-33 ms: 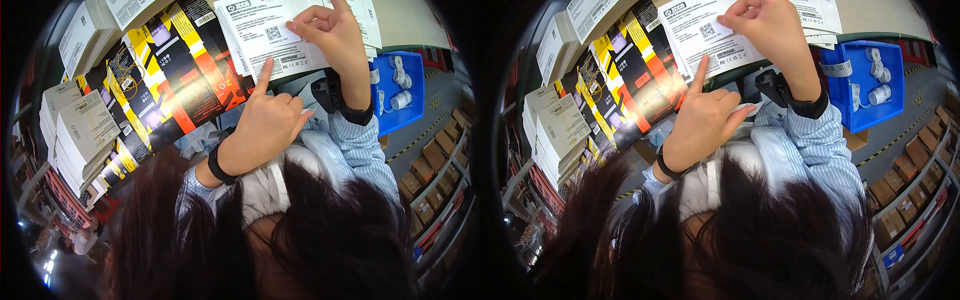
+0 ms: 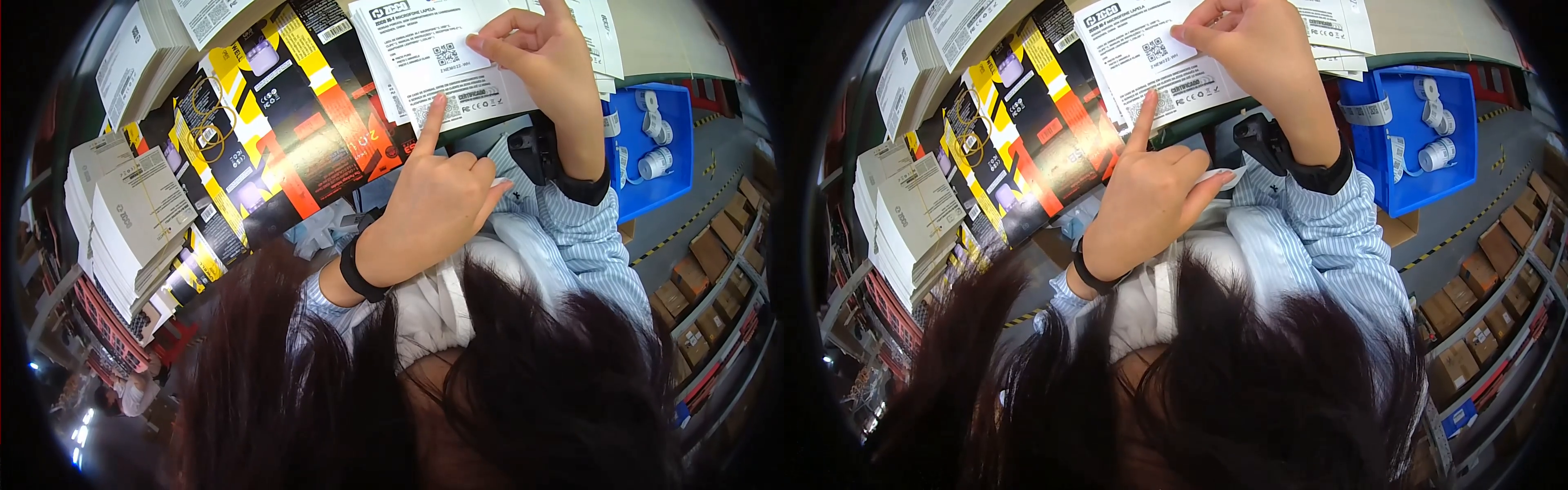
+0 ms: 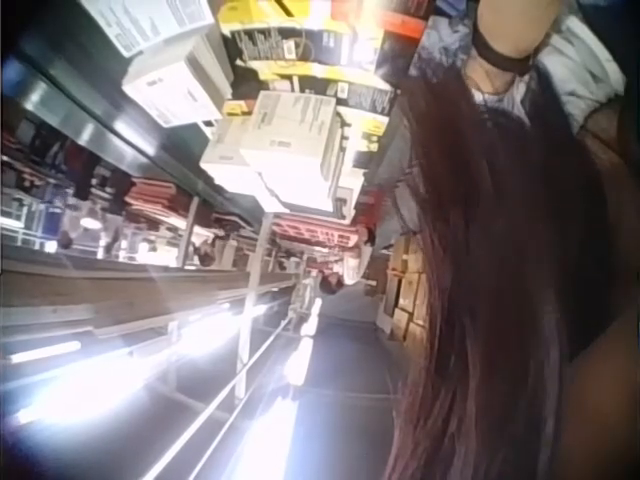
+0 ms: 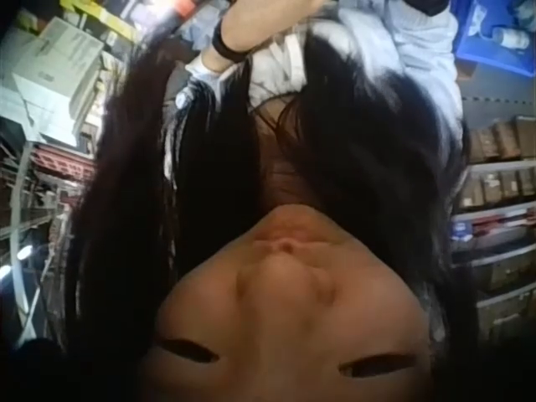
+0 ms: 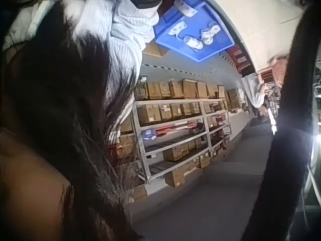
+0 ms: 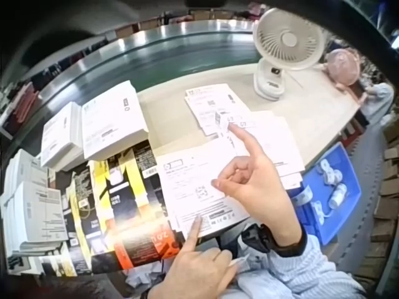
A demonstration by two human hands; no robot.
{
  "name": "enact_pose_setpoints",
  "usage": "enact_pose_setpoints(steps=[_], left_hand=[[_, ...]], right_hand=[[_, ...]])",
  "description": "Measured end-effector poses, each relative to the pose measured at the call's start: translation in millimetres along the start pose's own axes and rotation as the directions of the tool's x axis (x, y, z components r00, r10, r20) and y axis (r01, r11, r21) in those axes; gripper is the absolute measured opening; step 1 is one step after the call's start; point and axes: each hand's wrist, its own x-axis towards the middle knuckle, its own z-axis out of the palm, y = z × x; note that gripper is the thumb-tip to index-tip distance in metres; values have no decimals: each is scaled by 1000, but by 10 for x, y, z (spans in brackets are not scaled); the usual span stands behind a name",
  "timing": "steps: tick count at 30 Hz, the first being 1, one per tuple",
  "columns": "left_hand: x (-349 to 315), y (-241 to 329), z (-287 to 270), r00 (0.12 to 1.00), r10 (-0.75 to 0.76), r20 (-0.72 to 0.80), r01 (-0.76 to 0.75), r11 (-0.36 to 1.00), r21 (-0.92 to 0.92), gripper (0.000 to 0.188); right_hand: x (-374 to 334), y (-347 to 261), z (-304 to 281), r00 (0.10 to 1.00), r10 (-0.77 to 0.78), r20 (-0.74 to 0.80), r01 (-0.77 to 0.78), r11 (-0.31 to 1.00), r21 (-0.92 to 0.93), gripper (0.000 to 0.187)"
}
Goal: The person peels a sticker from a roll by hand, presses it onto a white card, and then places the card onto a stack. This process is repeated for several more cards.
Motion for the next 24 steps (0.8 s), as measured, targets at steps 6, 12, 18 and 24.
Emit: enact_pose_setpoints(steps=[6,12,18,24], left_hand=[[8,21,-14,1000,3,3,-3,1000,-12,30],[2,14,9,1000,3,-10,-3,1000,-12,30],[5,5,-3,1000,3,-19,-3,1000,-15,31],[11,11,-2,1000,5,-11,-5,1000,-11,30]], right_hand=[[127,399,-22,794,-605,53,490,690,534,78],[114,390,-6,800,-598,53,494,706,507,77],[-39,-24,23,1000,-14,-22,13,998,-61,75],[92,355,-1,812,-583,33,506,730,459,73]])
